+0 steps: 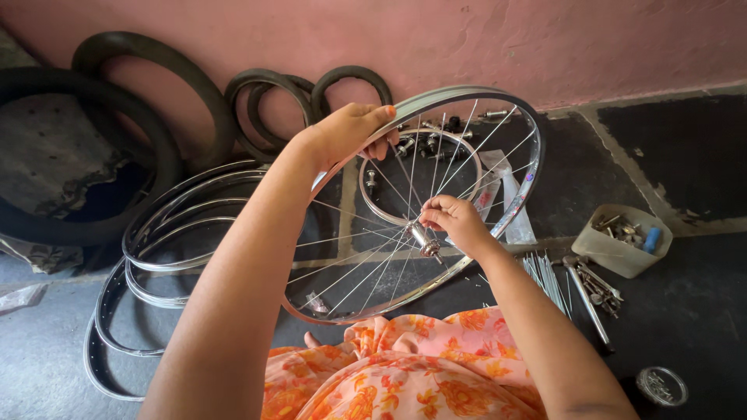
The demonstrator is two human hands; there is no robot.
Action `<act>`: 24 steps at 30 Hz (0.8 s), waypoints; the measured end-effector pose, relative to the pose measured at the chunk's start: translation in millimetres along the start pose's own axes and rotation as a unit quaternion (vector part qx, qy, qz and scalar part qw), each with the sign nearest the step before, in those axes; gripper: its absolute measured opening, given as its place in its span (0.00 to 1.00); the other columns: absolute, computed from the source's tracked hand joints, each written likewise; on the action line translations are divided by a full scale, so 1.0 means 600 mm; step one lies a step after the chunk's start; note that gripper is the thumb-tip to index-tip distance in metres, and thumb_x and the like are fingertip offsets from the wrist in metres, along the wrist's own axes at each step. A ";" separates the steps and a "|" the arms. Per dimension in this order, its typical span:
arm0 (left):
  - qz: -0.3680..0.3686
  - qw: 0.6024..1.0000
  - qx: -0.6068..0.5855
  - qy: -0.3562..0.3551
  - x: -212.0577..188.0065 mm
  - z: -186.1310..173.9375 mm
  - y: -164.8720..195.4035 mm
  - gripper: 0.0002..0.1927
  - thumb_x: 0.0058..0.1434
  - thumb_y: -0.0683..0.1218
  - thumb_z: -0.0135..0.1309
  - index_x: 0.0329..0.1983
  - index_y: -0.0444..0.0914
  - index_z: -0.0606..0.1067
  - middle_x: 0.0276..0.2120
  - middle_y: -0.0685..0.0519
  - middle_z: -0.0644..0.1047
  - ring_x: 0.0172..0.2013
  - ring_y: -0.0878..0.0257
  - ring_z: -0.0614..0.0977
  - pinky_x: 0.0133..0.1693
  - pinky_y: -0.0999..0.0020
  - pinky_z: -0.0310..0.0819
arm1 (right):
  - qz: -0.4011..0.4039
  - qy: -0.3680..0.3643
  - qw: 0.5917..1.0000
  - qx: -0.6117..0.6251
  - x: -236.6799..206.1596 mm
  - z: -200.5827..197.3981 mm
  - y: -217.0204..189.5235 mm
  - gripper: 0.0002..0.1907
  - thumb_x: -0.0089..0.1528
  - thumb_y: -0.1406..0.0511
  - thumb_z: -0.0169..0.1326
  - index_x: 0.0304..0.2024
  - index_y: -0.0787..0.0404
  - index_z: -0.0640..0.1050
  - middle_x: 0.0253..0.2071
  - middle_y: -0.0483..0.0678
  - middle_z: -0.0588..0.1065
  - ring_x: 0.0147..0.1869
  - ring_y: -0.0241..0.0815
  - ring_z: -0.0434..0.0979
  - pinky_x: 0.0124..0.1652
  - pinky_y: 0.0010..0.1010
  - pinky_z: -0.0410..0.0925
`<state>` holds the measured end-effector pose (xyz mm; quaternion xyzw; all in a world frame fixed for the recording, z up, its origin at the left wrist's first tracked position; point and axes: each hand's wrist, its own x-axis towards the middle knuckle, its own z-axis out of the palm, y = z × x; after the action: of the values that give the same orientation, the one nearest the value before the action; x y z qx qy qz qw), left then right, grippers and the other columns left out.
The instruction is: The person inserts bicycle spokes into the hub and rim of a wheel, threading them through the rim holes and seating them in the hub. The person works on one wheel at a time, handling the spokes and wheel components by hand.
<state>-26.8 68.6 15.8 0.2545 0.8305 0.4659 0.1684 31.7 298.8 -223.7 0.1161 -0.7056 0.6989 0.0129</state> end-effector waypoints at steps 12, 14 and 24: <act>-0.018 0.999 -0.024 0.016 -0.030 -0.007 -0.004 0.26 0.73 0.59 0.37 0.40 0.35 0.79 0.21 0.50 0.78 0.24 0.64 0.80 0.33 0.69 0.77 | -0.092 0.040 0.987 -0.128 -0.012 0.025 -0.004 0.11 0.68 0.69 0.49 0.47 0.64 0.82 0.35 0.47 0.82 0.38 0.32 0.80 0.42 0.23 0.74; -0.025 0.999 -0.024 0.012 -0.035 -0.008 -0.004 0.26 0.73 0.58 0.36 0.41 0.36 0.79 0.21 0.50 0.78 0.24 0.64 0.79 0.32 0.70 0.76 | -0.108 0.025 0.986 -0.127 -0.015 0.027 -0.001 0.11 0.68 0.70 0.49 0.47 0.65 0.82 0.36 0.47 0.82 0.39 0.32 0.81 0.43 0.23 0.74; -0.022 0.999 -0.045 0.021 -0.051 -0.005 -0.008 0.26 0.74 0.57 0.36 0.43 0.35 0.79 0.31 0.57 0.81 0.24 0.67 0.76 0.32 0.71 0.76 | -0.178 0.079 0.965 -0.173 -0.021 0.049 -0.011 0.08 0.67 0.72 0.51 0.44 0.67 0.80 0.34 0.49 0.80 0.37 0.35 0.81 0.39 0.25 0.74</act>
<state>-4.8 46.4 14.4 0.2185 0.8174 0.5045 0.1721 49.6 271.3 -220.4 0.1805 -0.7806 0.5594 0.2127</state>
